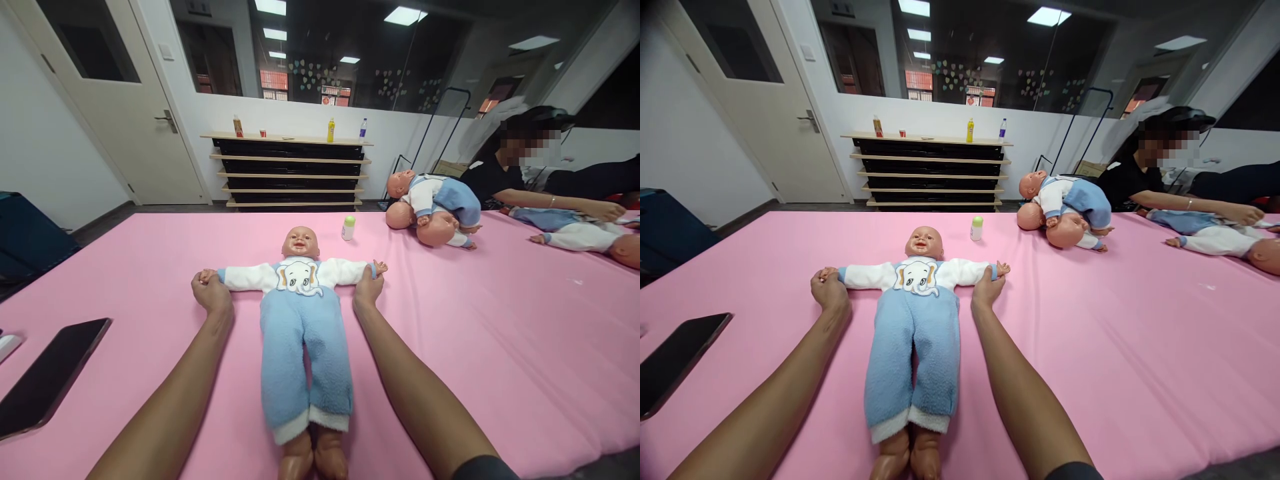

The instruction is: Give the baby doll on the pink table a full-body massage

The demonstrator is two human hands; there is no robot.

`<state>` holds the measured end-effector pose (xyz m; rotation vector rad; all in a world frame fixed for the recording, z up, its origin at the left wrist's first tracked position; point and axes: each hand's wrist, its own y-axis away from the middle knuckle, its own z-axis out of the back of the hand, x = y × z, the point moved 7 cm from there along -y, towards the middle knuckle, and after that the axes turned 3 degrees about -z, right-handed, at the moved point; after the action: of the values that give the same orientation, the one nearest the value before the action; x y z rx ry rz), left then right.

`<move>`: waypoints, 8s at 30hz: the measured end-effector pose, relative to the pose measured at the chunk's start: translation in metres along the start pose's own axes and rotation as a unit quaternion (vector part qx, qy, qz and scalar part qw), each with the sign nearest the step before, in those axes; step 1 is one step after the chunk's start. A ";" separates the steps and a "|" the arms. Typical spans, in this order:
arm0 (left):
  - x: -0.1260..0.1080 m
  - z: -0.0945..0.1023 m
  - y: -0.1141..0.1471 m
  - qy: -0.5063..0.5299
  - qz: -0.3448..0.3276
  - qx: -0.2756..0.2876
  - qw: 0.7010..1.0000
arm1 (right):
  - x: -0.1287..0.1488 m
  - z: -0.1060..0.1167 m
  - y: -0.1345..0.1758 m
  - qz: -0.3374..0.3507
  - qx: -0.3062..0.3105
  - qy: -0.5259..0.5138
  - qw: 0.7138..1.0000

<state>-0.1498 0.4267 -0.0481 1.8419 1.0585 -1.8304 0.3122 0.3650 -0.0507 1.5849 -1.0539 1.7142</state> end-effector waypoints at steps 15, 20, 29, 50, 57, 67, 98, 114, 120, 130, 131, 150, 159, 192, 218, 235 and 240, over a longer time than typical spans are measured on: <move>-0.075 -0.045 0.042 -0.111 -0.220 0.222 0.943 | 0.074 -0.013 0.039 0.152 0.107 0.061 0.981; -0.075 -0.100 0.043 -0.200 -0.295 0.334 0.872 | 0.081 -0.058 0.030 0.195 0.168 0.171 0.951; -0.003 -0.150 0.027 -0.412 -0.242 0.447 0.756 | 0.047 -0.115 0.017 0.156 0.306 0.433 0.833; -0.116 -0.021 0.018 -0.319 -0.155 0.305 0.884 | 0.103 0.018 0.010 0.117 0.222 0.098 0.963; -0.079 0.041 0.086 -0.394 -0.127 0.390 0.822 | 0.064 0.066 0.060 0.142 0.290 0.230 0.918; -0.084 0.044 0.097 -0.416 -0.180 0.380 0.806 | 0.058 0.074 0.061 0.150 0.285 0.261 0.910; -0.021 -0.172 0.003 -0.502 -0.192 0.361 0.762 | 0.051 -0.133 -0.019 0.187 0.266 0.526 0.785; -0.085 0.032 0.081 -0.425 -0.212 0.365 0.801 | 0.080 0.052 0.058 0.315 0.254 0.405 0.820; -0.064 0.045 0.119 -0.501 -0.222 0.393 0.738 | 0.042 0.058 0.078 0.273 0.290 0.497 0.771; -0.104 0.032 0.054 -0.392 -0.228 0.329 0.829 | 0.105 0.055 0.030 0.327 0.193 0.310 0.872; -0.113 0.022 0.043 -0.381 -0.243 0.306 0.838 | 0.114 0.046 0.020 0.331 0.175 0.293 0.880; -0.006 -0.205 -0.006 -0.546 -0.192 0.341 0.741 | 0.019 -0.164 -0.035 0.154 0.316 0.495 0.794; -0.039 -0.165 -0.001 -0.504 -0.179 0.246 0.808 | 0.059 -0.123 -0.022 0.173 0.191 0.479 0.839; -0.113 0.012 0.057 -0.397 -0.314 0.275 0.818 | 0.113 0.046 0.029 0.292 0.243 0.303 0.874; -0.057 -0.159 -0.007 -0.440 -0.220 0.272 0.827 | 0.079 -0.107 -0.025 0.172 0.200 0.451 0.853; -0.069 0.042 0.101 -0.494 -0.171 0.430 0.736 | 0.049 0.066 0.076 0.225 0.324 0.402 0.826; -0.066 0.042 0.106 -0.511 -0.174 0.415 0.732 | 0.044 0.064 0.081 0.214 0.335 0.440 0.806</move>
<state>-0.0989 0.3090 -0.0178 0.4929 0.1074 -3.2374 0.2732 0.2646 -0.0221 0.6234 -0.3140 2.9230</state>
